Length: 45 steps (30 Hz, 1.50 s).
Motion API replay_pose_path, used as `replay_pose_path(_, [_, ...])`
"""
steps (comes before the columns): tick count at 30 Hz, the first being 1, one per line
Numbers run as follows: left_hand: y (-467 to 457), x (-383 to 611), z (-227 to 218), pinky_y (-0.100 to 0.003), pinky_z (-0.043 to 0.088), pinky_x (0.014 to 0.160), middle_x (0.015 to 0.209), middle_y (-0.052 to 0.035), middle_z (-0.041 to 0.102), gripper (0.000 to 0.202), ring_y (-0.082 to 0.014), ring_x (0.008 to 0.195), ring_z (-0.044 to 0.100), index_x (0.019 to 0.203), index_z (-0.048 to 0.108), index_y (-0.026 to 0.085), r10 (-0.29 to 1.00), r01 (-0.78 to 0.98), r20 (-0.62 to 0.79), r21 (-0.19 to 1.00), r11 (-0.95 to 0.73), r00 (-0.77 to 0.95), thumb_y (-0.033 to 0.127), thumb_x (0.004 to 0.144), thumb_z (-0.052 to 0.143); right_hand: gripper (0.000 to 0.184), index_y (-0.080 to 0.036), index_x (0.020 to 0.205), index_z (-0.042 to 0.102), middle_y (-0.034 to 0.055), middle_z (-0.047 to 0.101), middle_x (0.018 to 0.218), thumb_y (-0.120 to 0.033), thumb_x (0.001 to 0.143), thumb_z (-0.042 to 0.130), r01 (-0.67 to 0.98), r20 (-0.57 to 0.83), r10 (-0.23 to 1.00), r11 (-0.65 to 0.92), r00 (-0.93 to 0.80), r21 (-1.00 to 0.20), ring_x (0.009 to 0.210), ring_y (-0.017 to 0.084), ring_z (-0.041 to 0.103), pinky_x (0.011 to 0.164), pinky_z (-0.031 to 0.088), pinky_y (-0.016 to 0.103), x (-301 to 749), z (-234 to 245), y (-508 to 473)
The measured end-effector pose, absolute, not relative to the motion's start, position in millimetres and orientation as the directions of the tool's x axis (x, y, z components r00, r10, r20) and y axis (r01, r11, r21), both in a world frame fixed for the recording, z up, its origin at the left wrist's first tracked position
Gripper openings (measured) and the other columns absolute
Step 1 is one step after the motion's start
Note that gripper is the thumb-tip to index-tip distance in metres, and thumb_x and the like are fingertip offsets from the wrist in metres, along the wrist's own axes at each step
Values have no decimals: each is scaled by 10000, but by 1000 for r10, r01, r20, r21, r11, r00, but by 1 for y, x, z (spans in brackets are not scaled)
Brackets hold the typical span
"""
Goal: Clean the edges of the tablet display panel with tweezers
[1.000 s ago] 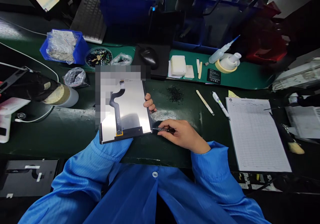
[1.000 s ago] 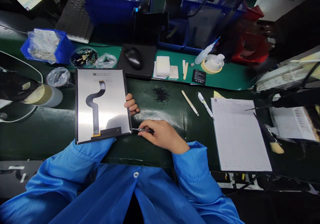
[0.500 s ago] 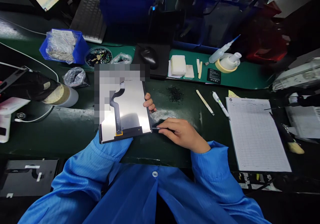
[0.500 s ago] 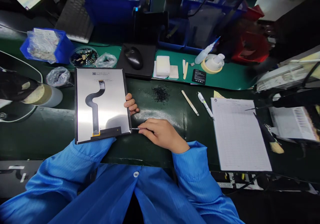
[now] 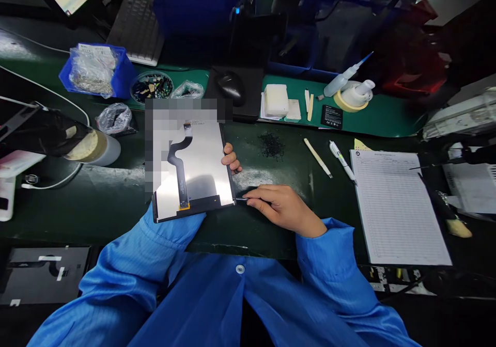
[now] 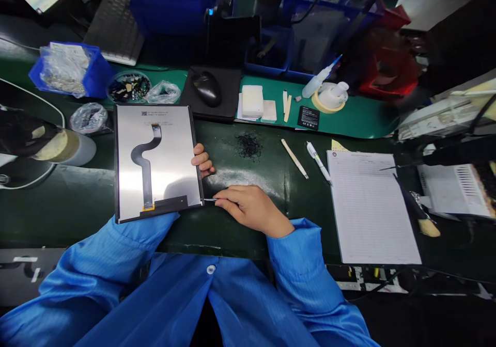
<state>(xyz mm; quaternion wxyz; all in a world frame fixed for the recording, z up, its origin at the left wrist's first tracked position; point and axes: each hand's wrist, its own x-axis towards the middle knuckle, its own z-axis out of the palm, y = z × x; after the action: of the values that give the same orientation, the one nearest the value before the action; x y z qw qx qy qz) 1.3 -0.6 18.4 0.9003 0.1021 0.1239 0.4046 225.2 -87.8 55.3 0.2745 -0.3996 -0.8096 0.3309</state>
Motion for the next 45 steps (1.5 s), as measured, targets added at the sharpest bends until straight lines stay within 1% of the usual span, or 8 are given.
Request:
replay_pose_path(4, [-1,1,20,-330,556,705,718,-55,434,849,-180,661,526,873,577,151,750,-703,-144,270,658,646,827,907,64,205,-364,1163,799,37,853,952,-269,986,760,482,162,848,432,-504,-763,783,276,813,668,675,420,226,54,-89])
replay_pose_path(10, [2,1,12,-339,548,681,696,-54,439,797,-176,626,486,866,568,172,740,-692,-176,267,671,649,780,939,57,211,-312,1152,812,47,857,994,-250,1060,633,467,215,813,503,-541,-727,825,265,820,704,668,410,226,55,-88])
replay_pose_path(15, [2,1,9,-337,561,733,726,-56,459,792,-175,660,511,893,578,161,749,-708,-105,263,656,655,842,890,172,183,-342,1157,799,38,852,966,-270,998,742,492,175,842,453,-511,-744,797,270,815,681,674,412,225,55,-89])
replay_pose_path(21, [2,0,9,-347,557,709,715,-58,457,809,-179,645,490,903,570,170,747,-709,-141,243,662,650,841,898,118,224,-367,1166,804,36,849,990,-271,1061,630,469,194,818,485,-541,-738,828,264,812,695,672,423,225,55,-88])
replay_pose_path(26, [1,0,12,-352,562,721,726,-68,477,842,-193,675,521,904,566,170,743,-702,-149,248,667,653,860,889,84,217,-409,1189,789,6,849,961,-318,999,736,485,155,855,420,-494,-767,797,274,815,687,687,431,225,54,-90])
replay_pose_path(32, [1,1,15,-354,564,710,701,-64,466,793,-189,645,509,890,558,172,747,-707,-163,244,663,644,813,919,92,219,-373,1131,821,42,848,978,-277,1047,643,480,141,832,438,-537,-760,834,276,812,718,680,435,225,57,-88])
replay_pose_path(37, [2,0,13,-366,549,693,705,-78,486,727,-195,642,485,875,542,189,734,-702,-188,215,679,652,789,923,136,207,-413,1147,802,9,851,937,-312,969,772,497,101,870,368,-483,-786,779,290,811,680,689,441,225,56,-89])
replay_pose_path(45, [4,-1,4,-345,551,720,715,-57,478,715,-174,639,483,895,552,172,732,-693,-115,253,675,671,745,969,131,191,-369,1126,815,35,858,994,-295,1041,661,479,143,839,430,-525,-766,832,282,822,710,682,436,225,57,-89])
